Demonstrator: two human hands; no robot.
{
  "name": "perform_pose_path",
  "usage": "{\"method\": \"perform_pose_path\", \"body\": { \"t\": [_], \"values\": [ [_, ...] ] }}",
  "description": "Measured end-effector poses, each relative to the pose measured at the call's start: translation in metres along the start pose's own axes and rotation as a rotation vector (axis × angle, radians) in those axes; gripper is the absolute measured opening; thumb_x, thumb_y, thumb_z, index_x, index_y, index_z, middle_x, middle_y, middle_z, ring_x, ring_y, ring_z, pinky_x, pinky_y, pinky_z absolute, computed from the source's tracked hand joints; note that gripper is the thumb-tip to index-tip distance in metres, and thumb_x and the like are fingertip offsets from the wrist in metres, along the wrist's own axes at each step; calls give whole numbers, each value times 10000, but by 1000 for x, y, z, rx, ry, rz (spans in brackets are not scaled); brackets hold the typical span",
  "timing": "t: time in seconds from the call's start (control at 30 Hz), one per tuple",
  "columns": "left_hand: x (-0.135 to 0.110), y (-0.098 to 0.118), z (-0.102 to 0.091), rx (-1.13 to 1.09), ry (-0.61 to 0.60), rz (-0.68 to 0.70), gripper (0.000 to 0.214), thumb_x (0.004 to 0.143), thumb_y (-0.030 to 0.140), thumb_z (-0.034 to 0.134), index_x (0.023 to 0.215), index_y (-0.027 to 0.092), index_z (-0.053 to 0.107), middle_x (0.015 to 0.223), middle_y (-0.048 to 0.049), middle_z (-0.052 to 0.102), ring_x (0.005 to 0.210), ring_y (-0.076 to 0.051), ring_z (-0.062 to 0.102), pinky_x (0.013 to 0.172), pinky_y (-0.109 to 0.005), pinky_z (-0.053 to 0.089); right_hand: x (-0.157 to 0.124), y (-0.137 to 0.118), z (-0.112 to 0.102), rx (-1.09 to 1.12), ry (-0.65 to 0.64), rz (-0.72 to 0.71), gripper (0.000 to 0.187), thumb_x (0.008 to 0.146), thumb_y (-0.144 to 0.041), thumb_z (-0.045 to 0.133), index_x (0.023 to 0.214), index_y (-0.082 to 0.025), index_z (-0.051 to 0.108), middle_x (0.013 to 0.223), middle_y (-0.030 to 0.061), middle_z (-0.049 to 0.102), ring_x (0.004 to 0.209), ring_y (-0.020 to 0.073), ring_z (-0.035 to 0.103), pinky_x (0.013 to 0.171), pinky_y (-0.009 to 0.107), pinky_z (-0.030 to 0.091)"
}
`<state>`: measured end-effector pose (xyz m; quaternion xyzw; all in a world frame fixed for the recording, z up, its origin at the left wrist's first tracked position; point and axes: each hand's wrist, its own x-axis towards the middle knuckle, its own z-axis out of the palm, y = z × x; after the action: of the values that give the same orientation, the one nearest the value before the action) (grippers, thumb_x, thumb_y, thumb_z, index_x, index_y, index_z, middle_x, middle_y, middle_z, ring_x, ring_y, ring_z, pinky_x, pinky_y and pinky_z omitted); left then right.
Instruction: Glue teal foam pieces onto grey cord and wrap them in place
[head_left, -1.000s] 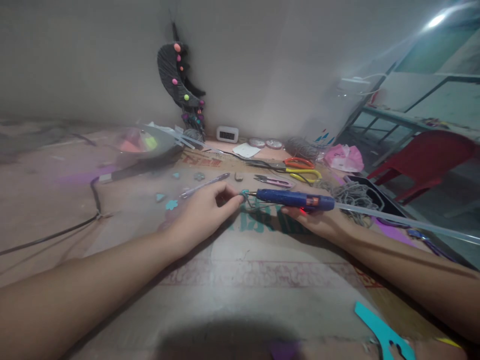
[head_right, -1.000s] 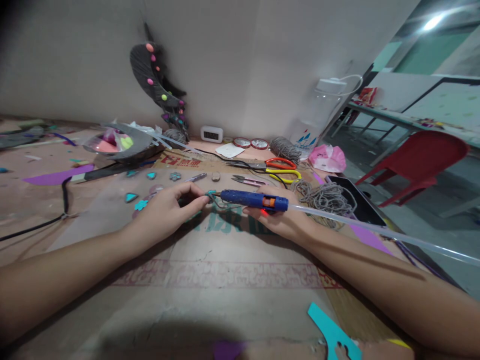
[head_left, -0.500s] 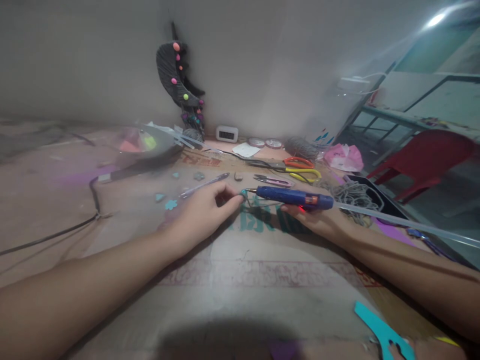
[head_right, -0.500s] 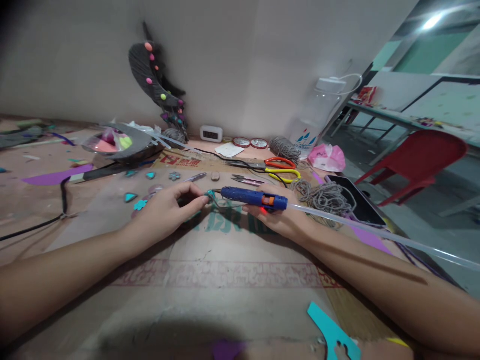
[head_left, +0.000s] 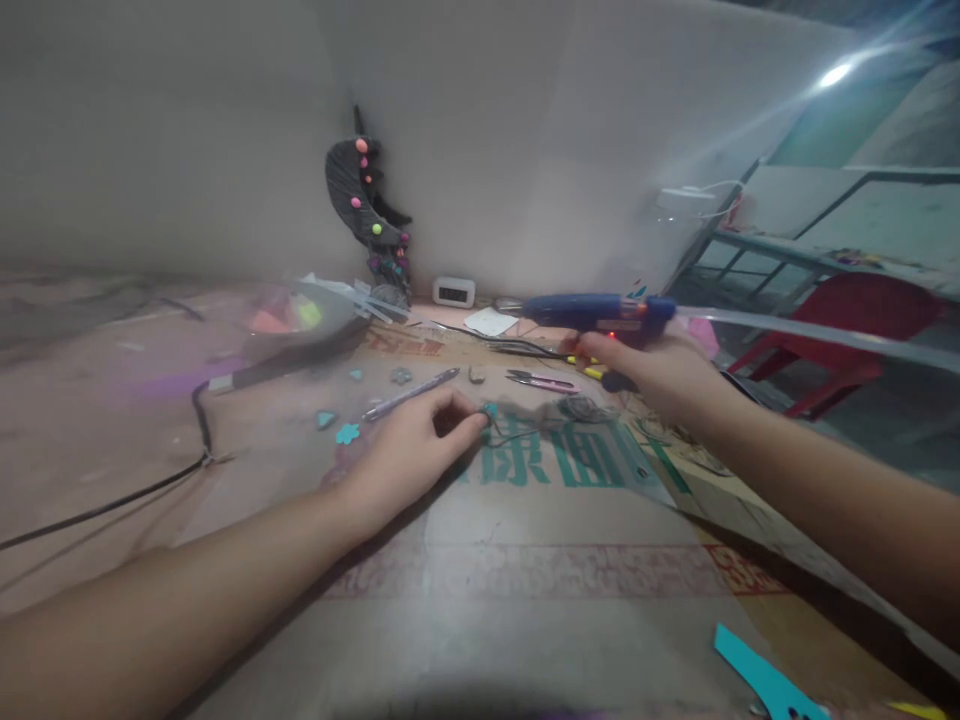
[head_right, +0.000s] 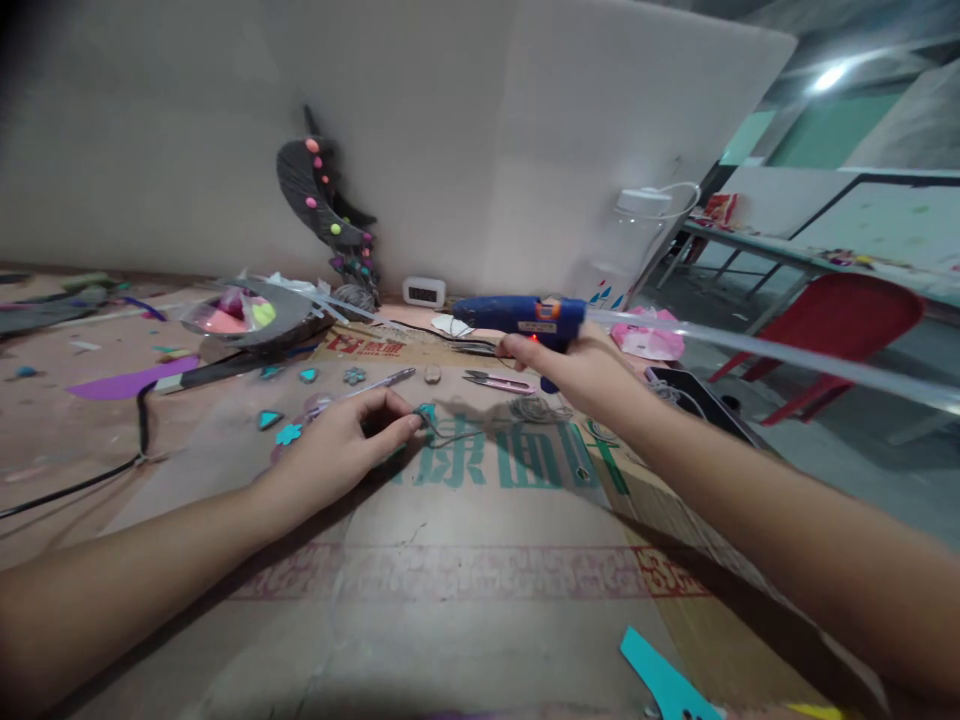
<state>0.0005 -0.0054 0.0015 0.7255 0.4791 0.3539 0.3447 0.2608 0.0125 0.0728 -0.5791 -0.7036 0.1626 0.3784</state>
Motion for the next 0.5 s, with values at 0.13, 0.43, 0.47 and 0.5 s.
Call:
{"method": "perform_pose_path", "body": {
  "t": [0.13,0.43,0.47,0.5],
  "values": [
    [0,-1,1,0,3,-3,218,897,418,603,831,219,664,842,-11,722,817,-209,645,737,-316,478,57,9,4,-172,-31,43,308,793,-456,777,948,-190,775,898,77,772,810,243,691,717,341,523],
    [-1,3,-1,3,-9,-34,201,899,409,604,841,223,652,852,-3,712,827,-205,646,749,-312,465,140,78,50,-149,-109,148,245,900,-350,666,861,-122,744,887,124,758,820,229,684,775,331,535],
    [-1,3,-1,2,-13,-32,198,899,406,605,840,223,653,859,-4,716,834,-205,649,754,-313,467,143,83,54,-145,-107,147,242,894,-343,672,832,-119,739,843,119,753,784,223,680,755,329,537],
    [-1,3,-1,2,-16,-32,196,898,403,606,834,222,652,857,-5,718,833,-206,650,754,-312,469,146,88,56,-138,-104,139,231,882,-335,684,804,-124,734,796,108,745,744,216,673,729,325,537]
  ]
}}
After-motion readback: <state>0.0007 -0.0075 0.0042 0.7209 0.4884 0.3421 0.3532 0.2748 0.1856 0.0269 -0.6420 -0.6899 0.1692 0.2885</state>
